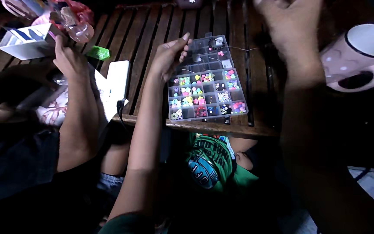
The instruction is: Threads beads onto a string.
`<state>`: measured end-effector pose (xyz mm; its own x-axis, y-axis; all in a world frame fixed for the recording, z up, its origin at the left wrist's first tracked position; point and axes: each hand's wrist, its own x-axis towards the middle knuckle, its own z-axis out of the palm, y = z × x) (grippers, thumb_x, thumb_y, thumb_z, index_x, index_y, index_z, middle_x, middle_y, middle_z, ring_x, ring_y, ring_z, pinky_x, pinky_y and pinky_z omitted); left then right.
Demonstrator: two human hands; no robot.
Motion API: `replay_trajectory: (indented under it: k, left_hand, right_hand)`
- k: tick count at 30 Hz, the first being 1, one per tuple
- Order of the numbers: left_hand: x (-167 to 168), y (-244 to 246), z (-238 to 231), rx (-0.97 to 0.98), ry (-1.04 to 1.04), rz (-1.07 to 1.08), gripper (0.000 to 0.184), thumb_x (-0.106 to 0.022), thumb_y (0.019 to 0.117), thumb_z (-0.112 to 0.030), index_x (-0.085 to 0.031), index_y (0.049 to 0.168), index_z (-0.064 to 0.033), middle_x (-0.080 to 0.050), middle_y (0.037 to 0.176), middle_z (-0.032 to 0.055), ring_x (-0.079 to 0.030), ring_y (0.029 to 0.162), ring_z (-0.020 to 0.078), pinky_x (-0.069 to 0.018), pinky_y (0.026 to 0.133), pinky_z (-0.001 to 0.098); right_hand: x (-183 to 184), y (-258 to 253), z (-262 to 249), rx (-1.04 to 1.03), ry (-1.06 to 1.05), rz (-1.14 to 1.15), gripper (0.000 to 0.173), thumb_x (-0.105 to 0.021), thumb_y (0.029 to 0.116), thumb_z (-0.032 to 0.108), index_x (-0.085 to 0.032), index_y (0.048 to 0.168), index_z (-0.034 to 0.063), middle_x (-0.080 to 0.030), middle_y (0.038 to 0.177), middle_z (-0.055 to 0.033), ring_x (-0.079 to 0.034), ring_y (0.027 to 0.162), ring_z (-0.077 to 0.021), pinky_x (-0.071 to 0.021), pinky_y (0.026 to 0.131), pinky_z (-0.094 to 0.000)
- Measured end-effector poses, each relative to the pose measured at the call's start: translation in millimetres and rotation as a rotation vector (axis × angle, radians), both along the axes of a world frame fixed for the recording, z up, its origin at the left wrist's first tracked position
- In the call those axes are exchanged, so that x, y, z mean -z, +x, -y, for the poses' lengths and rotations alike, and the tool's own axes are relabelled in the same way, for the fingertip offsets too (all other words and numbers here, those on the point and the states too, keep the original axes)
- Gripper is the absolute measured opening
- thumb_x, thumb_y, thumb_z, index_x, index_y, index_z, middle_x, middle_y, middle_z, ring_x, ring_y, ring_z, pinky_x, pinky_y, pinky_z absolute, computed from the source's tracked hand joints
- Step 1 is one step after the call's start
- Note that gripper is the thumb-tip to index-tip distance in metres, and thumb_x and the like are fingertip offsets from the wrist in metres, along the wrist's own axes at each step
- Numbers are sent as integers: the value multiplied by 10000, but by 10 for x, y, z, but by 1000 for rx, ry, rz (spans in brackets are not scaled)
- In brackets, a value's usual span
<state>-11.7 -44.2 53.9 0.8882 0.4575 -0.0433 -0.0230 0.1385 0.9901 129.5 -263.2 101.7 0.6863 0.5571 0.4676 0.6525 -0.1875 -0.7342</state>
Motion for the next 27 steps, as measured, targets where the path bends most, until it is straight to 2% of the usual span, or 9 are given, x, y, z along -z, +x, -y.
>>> replay_trajectory:
  k: [2, 4, 6, 9, 15, 20, 24, 25, 27]
  left_hand:
    - [10, 3, 2, 34, 23, -12, 219, -506, 1085, -194, -676, 1022, -70, -611, 780, -75, -564, 648, -9, -495, 635, 139]
    - [14, -6, 3, 56, 37, -29, 220, -498, 1088, -193, -666, 1013, -73, -610, 775, -78, -562, 644, -12, -493, 635, 135]
    - [3, 2, 7, 59, 40, -41, 220, -503, 1087, -198, -665, 1007, -73, -608, 775, -75, -564, 642, -8, -492, 633, 135]
    - [-2, 2, 16, 59, 51, -54, 233, -505, 1087, -218, -671, 985, -90, -605, 765, -82, -561, 638, -11, -489, 629, 139]
    - [-1, 0, 3, 82, 58, -45, 250, -495, 1090, -207, -679, 970, -88, -606, 746, -84, -560, 631, -11, -486, 624, 136]
    - [-18, -7, 18, 86, 35, -55, 250, -495, 1091, -212, -669, 964, -84, -604, 737, -81, -555, 616, -15, -486, 613, 133]
    - [-21, -12, 30, 105, 62, -61, 277, -476, 1098, -229, -670, 960, -87, -614, 736, -80, -557, 619, -12, -484, 618, 140]
    - [-25, -16, 33, 116, 74, -67, 285, -467, 1102, -237, -668, 963, -90, -612, 735, -83, -555, 620, -13, -483, 619, 141]
    - [-25, -21, 33, 141, 93, -74, 298, -454, 1106, -248, -668, 968, -92, -609, 722, -89, -552, 613, -17, -480, 610, 140]
  right_hand:
    - [-47, -191, -9, -346, -224, -1, 172, -642, 974, 152, -679, 1064, 10, -657, 964, -24, -588, 786, 1, -523, 737, -201]
    - [-29, -378, -88, -609, -475, -55, 71, -682, 939, 89, -704, 982, 38, -648, 833, -9, -561, 671, -24, -495, 634, -219]
    - [-22, -494, -162, -719, -710, -114, 82, -710, 942, 70, -724, 1009, 25, -648, 793, -41, -555, 650, -93, -487, 636, -294]
    - [-8, -550, -208, -755, -857, -126, 83, -698, 944, 41, -716, 1020, 12, -610, 770, -43, -508, 637, -96, -450, 627, -292]
    - [60, -464, -218, -743, -831, -18, 62, -725, 941, 112, -748, 943, 55, -636, 744, -19, -517, 619, -84, -448, 612, -299]
    - [-30, -509, -213, -708, -891, -83, 105, -742, 941, 118, -737, 961, 16, -637, 786, -60, -533, 667, -124, -462, 664, -331]
    - [68, -422, -223, -562, -622, 3, 155, -646, 1008, 150, -724, 1048, 23, -638, 841, -64, -531, 680, -111, -471, 667, -327]
    - [106, -400, -250, -483, -523, 34, 175, -629, 1018, 155, -705, 1088, 13, -651, 914, -97, -560, 742, -138, -488, 722, -347]
    - [224, -367, -337, -345, -328, 100, 202, -623, 1016, 161, -674, 1140, 11, -646, 1034, -127, -579, 813, -141, -490, 752, -309]
